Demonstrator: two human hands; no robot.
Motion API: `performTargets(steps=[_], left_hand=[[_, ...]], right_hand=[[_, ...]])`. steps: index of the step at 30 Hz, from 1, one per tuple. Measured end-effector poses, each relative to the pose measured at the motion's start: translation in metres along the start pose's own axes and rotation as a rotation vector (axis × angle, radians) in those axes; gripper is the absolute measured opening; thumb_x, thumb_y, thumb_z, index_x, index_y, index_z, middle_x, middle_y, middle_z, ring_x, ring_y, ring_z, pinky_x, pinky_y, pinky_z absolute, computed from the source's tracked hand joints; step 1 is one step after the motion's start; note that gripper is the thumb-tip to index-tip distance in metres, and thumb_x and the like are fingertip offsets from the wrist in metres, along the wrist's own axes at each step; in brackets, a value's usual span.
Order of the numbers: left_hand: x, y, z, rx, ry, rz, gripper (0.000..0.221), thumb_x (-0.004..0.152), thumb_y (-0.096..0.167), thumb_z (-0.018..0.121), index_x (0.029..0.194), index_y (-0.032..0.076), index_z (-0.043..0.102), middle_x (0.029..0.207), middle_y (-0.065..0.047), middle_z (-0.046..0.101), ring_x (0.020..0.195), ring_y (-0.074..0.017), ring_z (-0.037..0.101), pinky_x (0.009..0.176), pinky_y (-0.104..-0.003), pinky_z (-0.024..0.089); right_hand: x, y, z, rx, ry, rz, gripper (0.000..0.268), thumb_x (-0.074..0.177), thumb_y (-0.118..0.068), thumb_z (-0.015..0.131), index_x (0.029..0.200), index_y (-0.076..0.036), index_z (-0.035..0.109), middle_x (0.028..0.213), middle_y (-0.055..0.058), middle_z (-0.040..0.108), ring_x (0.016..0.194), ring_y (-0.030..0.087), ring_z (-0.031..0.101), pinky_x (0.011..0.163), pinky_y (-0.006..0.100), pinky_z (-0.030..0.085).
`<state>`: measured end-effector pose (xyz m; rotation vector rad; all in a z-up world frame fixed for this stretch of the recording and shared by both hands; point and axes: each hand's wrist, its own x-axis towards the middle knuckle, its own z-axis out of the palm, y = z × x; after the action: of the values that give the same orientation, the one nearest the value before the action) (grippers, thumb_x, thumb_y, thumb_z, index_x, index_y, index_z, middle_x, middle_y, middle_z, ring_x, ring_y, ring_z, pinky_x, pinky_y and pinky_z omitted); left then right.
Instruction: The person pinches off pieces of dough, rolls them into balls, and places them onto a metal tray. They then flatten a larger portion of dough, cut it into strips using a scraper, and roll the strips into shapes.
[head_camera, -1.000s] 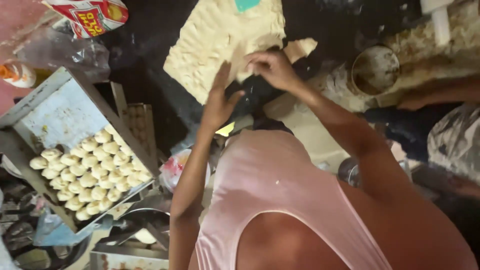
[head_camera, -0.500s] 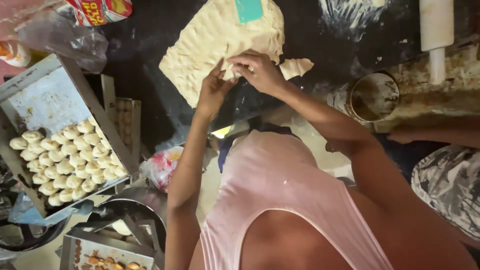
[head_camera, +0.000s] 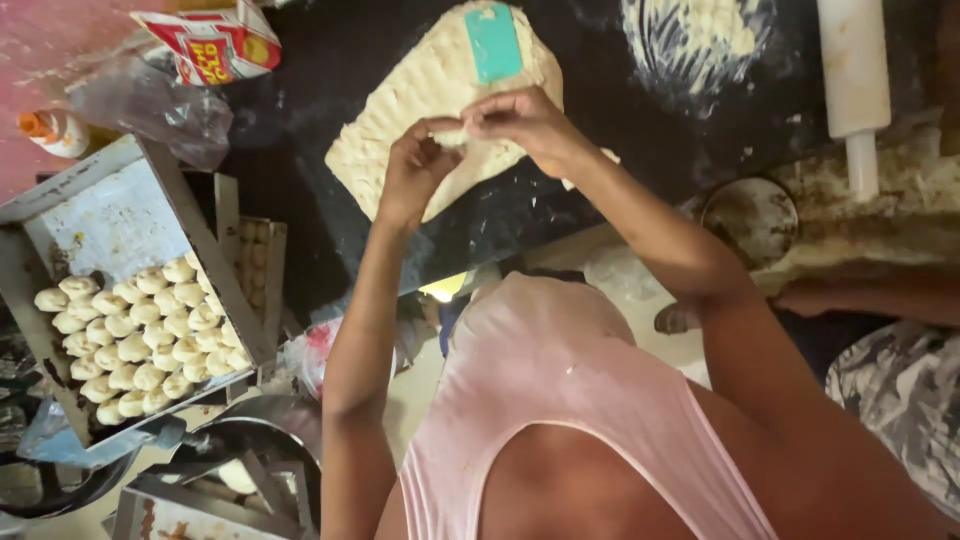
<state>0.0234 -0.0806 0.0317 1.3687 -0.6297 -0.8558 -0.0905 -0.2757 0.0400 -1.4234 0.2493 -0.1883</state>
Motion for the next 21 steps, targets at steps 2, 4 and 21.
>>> performTargets(steps=[2,4,21], left_hand=[[0.007,-0.014,-0.005,0.004,0.014,0.053,0.027,0.096,-0.016,0.066,0.119,-0.003,0.064,0.107,-0.008,0.069,0.101,-0.0112,0.065,0.093,-0.028,0.056],[0.004,0.004,0.005,-0.019,0.074,0.064,0.030,0.095,-0.016,0.066,0.121,-0.002,0.060,0.110,-0.008,0.069,0.102,-0.0123,0.066,0.093,-0.029,0.057],[-0.058,0.058,-0.032,-0.087,0.066,0.001,0.046,0.098,-0.004,0.050,0.144,0.005,0.053,0.136,-0.006,0.058,0.126,-0.0178,0.057,0.107,-0.030,0.048]], right_hand=[[0.001,-0.006,0.001,-0.038,-0.036,-0.008,0.023,0.095,-0.010,0.080,0.116,0.000,0.076,0.111,0.004,0.075,0.104,0.014,0.069,0.095,0.028,0.058],[-0.005,-0.010,0.010,-0.290,-0.023,-0.222,0.022,0.097,-0.008,0.079,0.117,-0.001,0.077,0.112,0.005,0.075,0.106,0.017,0.070,0.096,0.029,0.059],[0.040,0.003,0.075,-0.038,-0.290,-0.153,0.066,0.090,-0.005,0.081,0.149,-0.002,0.050,0.120,0.004,0.065,0.112,0.020,0.062,0.100,0.035,0.051]])
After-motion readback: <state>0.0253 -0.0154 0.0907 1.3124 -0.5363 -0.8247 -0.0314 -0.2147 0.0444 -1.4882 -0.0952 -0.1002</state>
